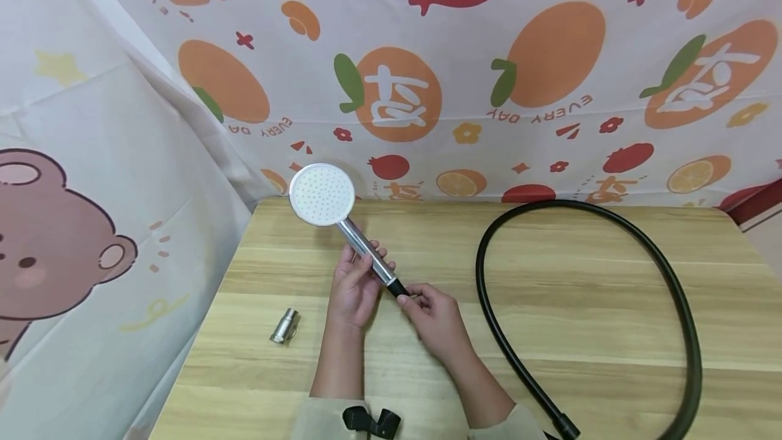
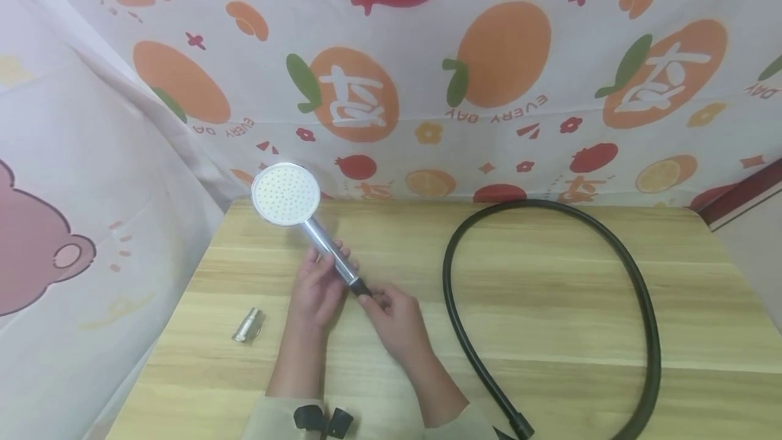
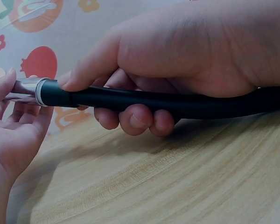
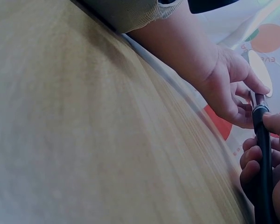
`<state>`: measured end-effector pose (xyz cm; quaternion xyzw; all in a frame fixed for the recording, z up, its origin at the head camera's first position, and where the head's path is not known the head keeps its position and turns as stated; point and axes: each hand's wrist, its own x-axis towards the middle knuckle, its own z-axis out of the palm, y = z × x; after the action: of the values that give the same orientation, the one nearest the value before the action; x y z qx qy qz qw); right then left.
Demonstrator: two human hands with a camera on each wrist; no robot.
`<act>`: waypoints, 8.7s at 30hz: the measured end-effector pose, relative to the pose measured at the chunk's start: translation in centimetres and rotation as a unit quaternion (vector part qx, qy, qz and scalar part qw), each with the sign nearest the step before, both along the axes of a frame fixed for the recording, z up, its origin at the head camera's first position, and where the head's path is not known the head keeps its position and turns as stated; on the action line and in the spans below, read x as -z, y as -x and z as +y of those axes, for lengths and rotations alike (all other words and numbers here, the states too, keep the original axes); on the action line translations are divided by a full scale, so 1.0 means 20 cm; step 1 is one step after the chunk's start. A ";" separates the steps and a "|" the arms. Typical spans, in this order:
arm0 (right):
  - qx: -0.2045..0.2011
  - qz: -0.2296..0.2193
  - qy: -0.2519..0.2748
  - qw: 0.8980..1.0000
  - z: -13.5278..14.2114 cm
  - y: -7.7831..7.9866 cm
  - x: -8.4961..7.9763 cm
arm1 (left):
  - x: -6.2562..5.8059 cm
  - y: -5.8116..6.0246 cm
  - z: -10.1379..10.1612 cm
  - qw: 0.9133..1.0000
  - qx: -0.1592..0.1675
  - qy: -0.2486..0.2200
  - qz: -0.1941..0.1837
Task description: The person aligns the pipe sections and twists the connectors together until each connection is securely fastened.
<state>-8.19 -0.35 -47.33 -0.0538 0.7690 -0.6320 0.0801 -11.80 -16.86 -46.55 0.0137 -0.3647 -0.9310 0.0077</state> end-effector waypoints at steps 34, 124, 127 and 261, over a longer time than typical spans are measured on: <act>-0.005 0.018 -0.014 1.000 0.00 -0.01 0.01 | 0.01 -0.01 0.00 1.000 -0.003 0.005 -0.006; -0.008 0.013 -0.007 1.000 0.00 0.00 0.02 | -0.01 -0.01 0.00 1.000 -0.008 0.010 -0.019; -0.008 0.013 -0.008 1.000 0.00 0.00 0.02 | -0.01 -0.01 0.00 1.000 -0.008 0.013 -0.020; -0.034 -0.013 -0.003 0.999 0.01 -0.01 0.01 | 0.00 -0.01 0.00 1.000 0.014 -0.021 0.004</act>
<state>-8.09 -0.09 -47.46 -0.0710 0.7674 -0.6273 0.1120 -11.62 -16.90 -46.55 0.0051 -0.3454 -0.9384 -0.0037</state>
